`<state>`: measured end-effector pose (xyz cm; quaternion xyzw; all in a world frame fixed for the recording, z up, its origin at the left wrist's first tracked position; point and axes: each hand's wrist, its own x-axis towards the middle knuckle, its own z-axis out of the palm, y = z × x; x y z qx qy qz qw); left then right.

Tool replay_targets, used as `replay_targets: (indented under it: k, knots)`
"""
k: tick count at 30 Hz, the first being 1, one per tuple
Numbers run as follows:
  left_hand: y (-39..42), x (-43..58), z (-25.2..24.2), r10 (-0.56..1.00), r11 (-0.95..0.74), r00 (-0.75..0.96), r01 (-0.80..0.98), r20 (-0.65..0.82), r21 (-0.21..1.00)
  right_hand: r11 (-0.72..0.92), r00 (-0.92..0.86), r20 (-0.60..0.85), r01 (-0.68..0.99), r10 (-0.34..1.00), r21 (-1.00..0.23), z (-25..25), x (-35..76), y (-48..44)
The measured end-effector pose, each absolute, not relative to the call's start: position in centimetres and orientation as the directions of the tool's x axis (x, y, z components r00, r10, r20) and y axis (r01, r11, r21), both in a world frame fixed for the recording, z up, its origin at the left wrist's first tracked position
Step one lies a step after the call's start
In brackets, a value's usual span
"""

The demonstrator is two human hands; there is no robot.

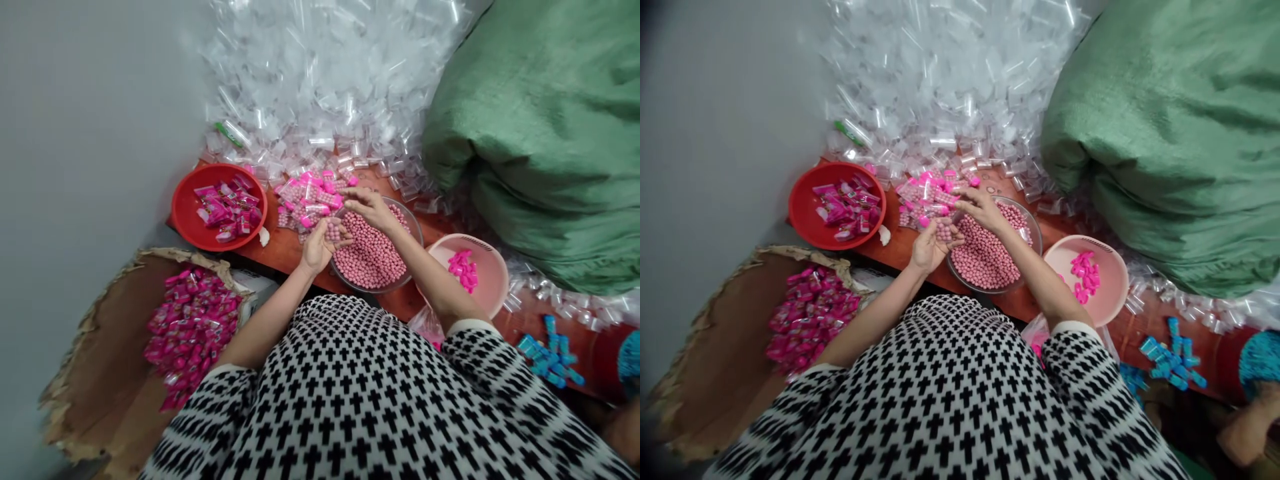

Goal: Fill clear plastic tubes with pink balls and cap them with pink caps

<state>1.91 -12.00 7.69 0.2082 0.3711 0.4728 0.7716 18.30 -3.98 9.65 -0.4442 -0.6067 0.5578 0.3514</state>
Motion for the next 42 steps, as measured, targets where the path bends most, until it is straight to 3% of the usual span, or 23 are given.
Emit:
replay_targets:
  k: [4,8,13,19,24,26,29,32,35,37,40,42]
  knots:
    - [-12.4,3.5,7.3,0.885,0.462,0.295,-0.471,-0.360,0.751,-0.048,-0.461,-0.096,0.114,0.882,-0.992,12.9,21.3,-7.8]
    - [-12.8,5.4,7.4,0.856,0.498,0.376,-0.409,-0.355,0.765,-0.076,-0.378,-0.130,0.154,0.917,-0.985,13.7,22.8,-9.5]
    - [-13.1,7.3,6.8,0.869,0.428,0.420,-0.379,-0.260,0.820,0.021,-0.351,-0.038,0.162,0.936,-0.987,13.4,25.0,-11.1]
    - [-13.1,8.0,6.1,0.934,0.159,0.352,-0.274,-0.055,0.949,-0.079,-0.082,-0.091,0.144,0.992,-0.986,12.3,27.4,-13.0]
    - [-12.8,7.9,6.7,0.962,0.099,0.270,-0.186,-0.046,0.977,-0.138,-0.035,-0.144,0.149,0.989,-0.979,11.3,29.2,-13.5]
    - [-12.8,7.7,6.8,0.969,0.084,0.243,-0.168,-0.042,0.982,-0.153,0.064,-0.143,0.191,0.988,-0.970,10.7,30.6,-13.5]
    - [-12.8,7.7,6.6,0.973,0.050,0.228,-0.105,-0.025,0.993,-0.229,0.234,-0.132,0.458,0.963,-0.859,9.4,32.6,-13.4]
    - [-13.1,8.0,6.3,0.965,-0.015,0.262,0.013,0.011,1.000,-0.288,0.193,-0.220,0.752,0.956,-0.593,8.0,32.9,-13.2]
    - [-13.2,8.1,5.9,0.966,-0.065,0.254,0.049,0.050,0.997,-0.326,0.203,-0.302,0.834,0.931,-0.445,6.8,31.7,-13.4]
    - [-13.2,8.1,5.7,0.961,-0.020,0.275,0.024,0.013,1.000,-0.347,0.225,-0.295,0.805,0.929,-0.481,6.2,31.0,-14.1]
    - [-13.1,8.3,5.5,0.964,0.082,0.254,-0.024,-0.073,0.996,-0.332,0.243,-0.226,0.704,0.943,-0.628,5.5,31.8,-16.5]
    - [-13.1,8.8,5.5,0.955,0.116,0.278,-0.028,-0.104,0.993,-0.384,0.352,-0.190,0.640,0.917,-0.665,5.2,33.8,-18.9]
